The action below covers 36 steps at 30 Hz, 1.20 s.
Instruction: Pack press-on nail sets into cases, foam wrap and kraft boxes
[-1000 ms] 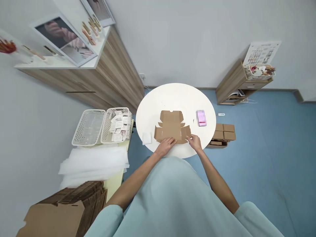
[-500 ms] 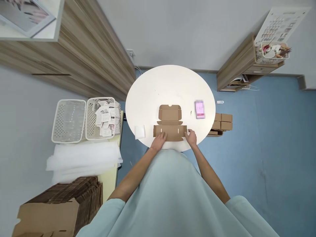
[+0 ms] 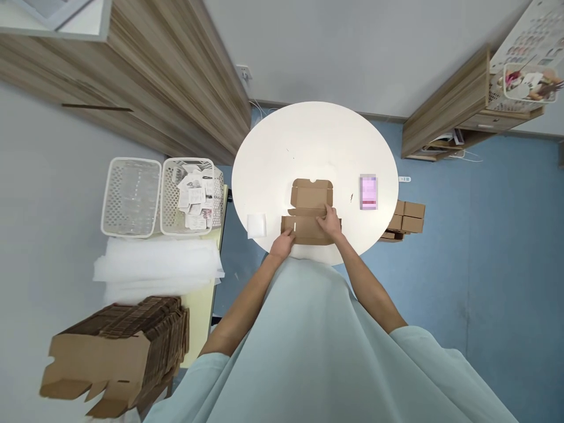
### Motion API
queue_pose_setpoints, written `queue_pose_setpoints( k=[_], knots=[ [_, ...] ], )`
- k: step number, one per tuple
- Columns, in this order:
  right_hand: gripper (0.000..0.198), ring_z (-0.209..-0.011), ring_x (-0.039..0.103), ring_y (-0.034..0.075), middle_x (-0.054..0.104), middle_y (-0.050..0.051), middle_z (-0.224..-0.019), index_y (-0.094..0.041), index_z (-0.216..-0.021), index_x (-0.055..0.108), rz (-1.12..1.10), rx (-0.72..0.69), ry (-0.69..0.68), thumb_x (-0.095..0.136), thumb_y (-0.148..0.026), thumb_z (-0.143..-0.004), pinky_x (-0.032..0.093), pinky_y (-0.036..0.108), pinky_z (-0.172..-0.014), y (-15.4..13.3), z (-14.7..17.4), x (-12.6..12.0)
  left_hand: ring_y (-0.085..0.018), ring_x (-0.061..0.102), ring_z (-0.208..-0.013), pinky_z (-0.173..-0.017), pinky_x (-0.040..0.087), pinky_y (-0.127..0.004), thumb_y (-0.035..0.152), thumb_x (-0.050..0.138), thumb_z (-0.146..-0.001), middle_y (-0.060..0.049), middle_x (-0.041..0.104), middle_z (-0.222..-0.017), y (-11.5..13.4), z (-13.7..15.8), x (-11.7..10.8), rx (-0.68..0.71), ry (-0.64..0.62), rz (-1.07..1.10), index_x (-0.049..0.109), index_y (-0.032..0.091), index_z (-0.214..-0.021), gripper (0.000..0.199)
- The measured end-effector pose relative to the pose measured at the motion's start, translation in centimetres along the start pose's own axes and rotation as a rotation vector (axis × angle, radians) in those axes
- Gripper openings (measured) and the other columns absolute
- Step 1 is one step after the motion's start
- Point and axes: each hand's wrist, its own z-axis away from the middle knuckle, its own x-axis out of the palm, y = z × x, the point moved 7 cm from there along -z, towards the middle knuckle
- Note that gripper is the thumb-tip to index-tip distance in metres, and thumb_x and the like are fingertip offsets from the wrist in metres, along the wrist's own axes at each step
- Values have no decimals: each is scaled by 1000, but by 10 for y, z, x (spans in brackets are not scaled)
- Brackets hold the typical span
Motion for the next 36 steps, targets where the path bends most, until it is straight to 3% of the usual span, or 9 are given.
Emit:
queue_pose_setpoints(
  k=[3, 7, 14, 17, 23, 31, 34, 36],
  knots=[
    [82, -116, 70, 27, 48, 19, -156, -21, -168, 36, 52, -40, -19, 69, -37, -96, 59, 40, -101, 1, 11, 6, -29, 65, -139, -113, 58, -42, 9, 55, -97, -9, 49, -170, -1, 2, -1, -6, 41, 25, 77, 23, -128, 41],
    [109, -129, 66, 33, 45, 19, -158, -27, -174, 22, 141, -74, -102, 85, -44, -86, 58, 43, -101, 6, 33, 13, -30, 62, -143, -118, 54, -42, 4, 57, -93, -11, 53, -167, -1, 4, 0, -17, 89, 88, 75, 22, -132, 46],
    [147, -142, 56, 43, 31, 25, -167, -33, -176, -8, 148, -155, -266, 96, -52, -74, 56, 53, -105, 22, 56, 25, -29, 71, -127, -110, 55, -43, 5, 66, -90, -12, 65, -152, -18, 6, -1, -245, 183, 317, 35, 24, -166, 84],
    [147, -140, 59, 43, 26, 26, -170, -34, -176, -9, 147, -149, -279, 97, -49, -75, 55, 52, -105, 26, 55, 28, -26, 72, -122, -107, 55, -39, 3, 63, -89, -9, 68, -148, -20, 1, -5, -248, 196, 298, 30, 27, -169, 90],
    [137, -145, 55, 42, 26, 24, -173, -37, -176, -5, 150, -152, -260, 93, -40, -81, 54, 50, -107, 24, 47, 27, -30, 72, -120, -103, 54, -38, 14, 61, -96, -11, 73, -130, -16, -16, -15, -225, 137, 22, 55, 27, -153, 58],
    [128, -149, 52, 40, 26, 23, -174, -35, -177, -1, 139, -136, -251, 90, -39, -86, 54, 48, -109, 23, 46, 27, -32, 72, -117, -98, 55, -40, 19, 54, -102, -14, 72, -128, -3, -15, -23, -200, 58, -116, 60, 27, -149, 47],
    [129, -148, 53, 40, 28, 22, -173, -35, -177, 0, 140, -143, -248, 91, -39, -85, 54, 48, -109, 24, 45, 29, -29, 71, -119, -97, 55, -38, 17, 53, -103, -11, 70, -131, -6, -6, -30, -202, 122, -69, 54, 30, -155, 54],
    [129, -146, 55, 40, 27, 23, -173, -35, -177, 0, 140, -144, -249, 91, -40, -85, 54, 48, -109, 25, 44, 30, -29, 70, -122, -95, 56, -38, 20, 55, -102, -13, 64, -142, -15, 3, -37, -281, 225, -44, 48, 29, -159, 58]
  ],
)
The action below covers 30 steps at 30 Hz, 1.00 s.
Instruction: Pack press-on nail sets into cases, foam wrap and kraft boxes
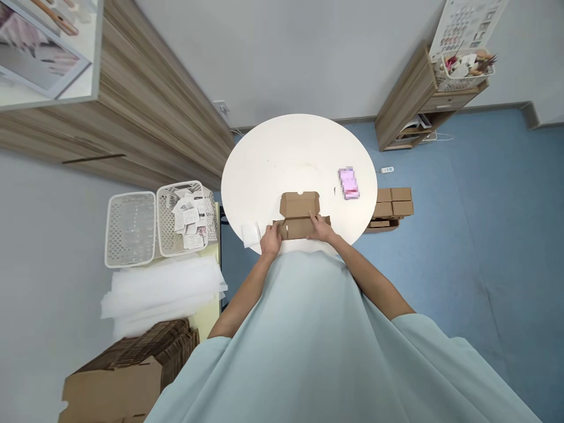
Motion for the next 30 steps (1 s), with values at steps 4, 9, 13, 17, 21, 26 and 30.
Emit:
queue_pose_setpoints(
  k=[4, 9, 13, 17, 21, 26, 30],
  knots=[
    [130, -146, 54, 41, 25, 24, -174, -34, -177, -1, -3, -9, 1, 91, -43, -85, 53, 48, -109, 1, 0, 1, -32, 68, -124, -92, 56, -38, 30, 63, -101, -18, 61, -145, -23, 2, -5, -181, 72, 25, 58, 18, -147, 48],
    [128, -150, 51, 40, 25, 23, -175, -34, -177, -2, 9, -19, -1, 89, -42, -87, 54, 48, -109, -2, 2, 0, -29, 71, -117, -94, 53, -36, 25, 60, -100, -16, 70, -133, -26, -4, -6, -172, 56, 43, 73, 18, -115, 21],
    [127, -153, 48, 40, 23, 22, -176, -34, -177, -3, 17, -7, -12, 89, -42, -88, 53, 48, -110, -4, 3, -2, -28, 73, -112, -94, 53, -34, 26, 62, -97, -12, 79, -117, -14, -3, -6, -142, 52, 130, 72, 20, -111, 18],
    [129, -151, 49, 39, 25, 22, -175, -35, -177, -3, 18, 6, -16, 89, -41, -87, 54, 46, -110, -5, 3, -2, -27, 75, -103, -90, 54, -34, 30, 65, -94, -7, 81, -101, 5, 0, -3, -120, 13, 228, 72, 22, -105, 15],
    [131, -152, 49, 38, 26, 22, -174, -35, -176, -6, 1, 5, -6, 89, -43, -86, 53, 45, -109, -5, 3, -1, -25, 75, -102, -94, 54, -33, 35, 72, -92, -9, 79, -118, 22, 0, -1, -62, 6, 246, 71, 21, -109, 21],
    [137, -151, 50, 42, 22, 25, -175, -35, -176, -4, -5, 10, -12, 94, -47, -80, 52, 48, -110, -5, 2, 0, -23, 74, -109, -98, 52, -33, 39, 69, -98, -10, 76, -129, 24, -3, 4, -53, -20, 253, 68, 20, -118, 28],
    [137, -147, 55, 44, 17, 27, -177, -35, -177, -2, 17, 26, -26, 95, -48, -80, 52, 50, -110, -5, 1, 0, -25, 73, -115, -97, 52, -33, 30, 67, -98, -8, 79, -122, 19, -8, 6, -117, -7, 237, 67, 21, -118, 22]
  ],
)
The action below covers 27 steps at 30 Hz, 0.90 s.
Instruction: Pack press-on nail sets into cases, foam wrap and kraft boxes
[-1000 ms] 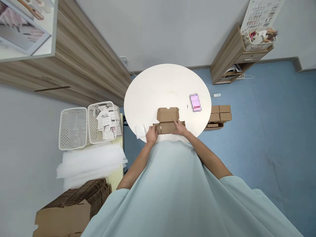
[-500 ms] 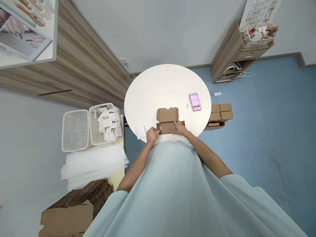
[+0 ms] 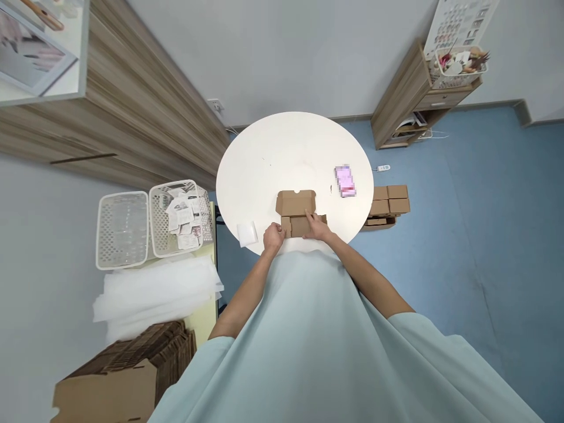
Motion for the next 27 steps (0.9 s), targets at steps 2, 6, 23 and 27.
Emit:
queue_pose_setpoints(
  k=[2, 6, 23, 27],
  knots=[
    [138, -145, 57, 45, 16, 28, -178, -34, -177, -2, 16, 5, -5, 95, -47, -80, 53, 51, -110, 0, 0, 0, -25, 73, -115, -96, 52, -33, 29, 66, -98, -8, 80, -118, -2, -2, 1, -22, -1, -9, 69, 22, -113, 17],
    [143, -146, 56, 45, 15, 28, -178, -35, -177, -3, 29, 0, -16, 98, -48, -76, 52, 52, -111, 0, 2, 0, -26, 73, -112, -95, 53, -34, 23, 62, -97, -9, 81, -114, -5, -4, 4, -24, -22, -40, 71, 22, -107, 14],
    [71, -130, 61, 32, 60, 16, -145, -22, -170, 31, -12, 122, 460, 53, -41, -106, 56, 45, -101, 38, 58, -38, -35, 73, -112, -93, 57, -42, 17, 52, -100, -22, 74, -119, 5, 1, 14, -52, -19, -198, 69, 12, -117, 25],
    [38, -118, 66, 30, 71, 14, -124, -17, -131, 67, -17, 288, 414, 55, -41, -104, 55, 42, -99, 63, 64, -34, -36, 72, -115, -95, 57, -42, 17, 51, -101, -23, 74, -119, 7, 2, 12, -45, -27, -202, 69, 10, -119, 26]
  ],
)
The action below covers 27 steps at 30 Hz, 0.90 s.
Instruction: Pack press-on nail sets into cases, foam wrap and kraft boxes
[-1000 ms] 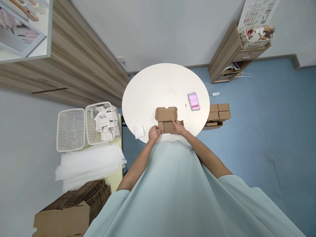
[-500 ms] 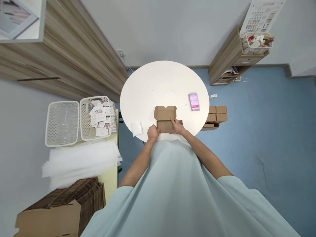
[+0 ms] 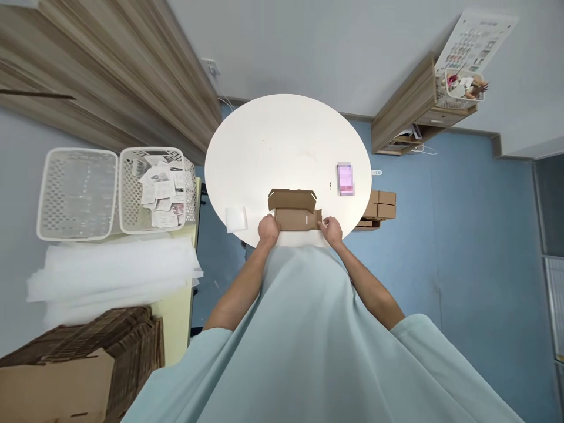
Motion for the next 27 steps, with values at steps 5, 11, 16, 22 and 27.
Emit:
queue_pose_setpoints(
  k=[5, 11, 16, 22, 27],
  knots=[
    [22, -102, 72, 24, 76, 9, -108, -21, -108, 67, 8, -22, -85, 49, -32, -107, 52, 34, -90, -11, 1, 6, -38, 72, -113, -95, 57, -44, 17, 54, -99, -24, 74, -118, 1, 0, -3, 4, 6, 28, 69, 10, -118, 25],
    [21, -93, 70, 26, 74, 8, -106, -21, -115, 62, 55, -190, -115, 42, -26, -108, 49, 34, -81, -46, 18, 9, -38, 72, -112, -94, 57, -45, 18, 54, -99, -23, 74, -117, 4, 5, 4, -1, -12, 38, 69, 11, -116, 24],
    [29, -93, 68, 27, 64, 14, -129, -18, -124, 61, 126, -284, -128, 40, -36, -114, 52, 37, -81, -67, 25, 18, -37, 72, -113, -96, 58, -45, 19, 56, -99, -21, 74, -118, 6, 14, 10, -22, -6, 54, 68, 12, -118, 23],
    [41, -98, 67, 21, 57, 10, -130, -21, -113, 65, 8, -284, -103, 31, -43, -118, 55, 33, -92, -58, 19, 23, -38, 72, -114, -97, 58, -46, 20, 58, -99, -22, 73, -118, 0, 19, 15, -35, 3, 87, 68, 12, -118, 23],
    [39, -96, 65, 18, 59, 8, -119, -22, -99, 66, -156, -256, -88, 44, -52, -113, 56, 31, -96, -49, 13, 30, -39, 72, -114, -97, 57, -47, 21, 59, -98, -23, 74, -119, -6, 24, 20, -38, 4, 105, 68, 12, -117, 23]
  ],
)
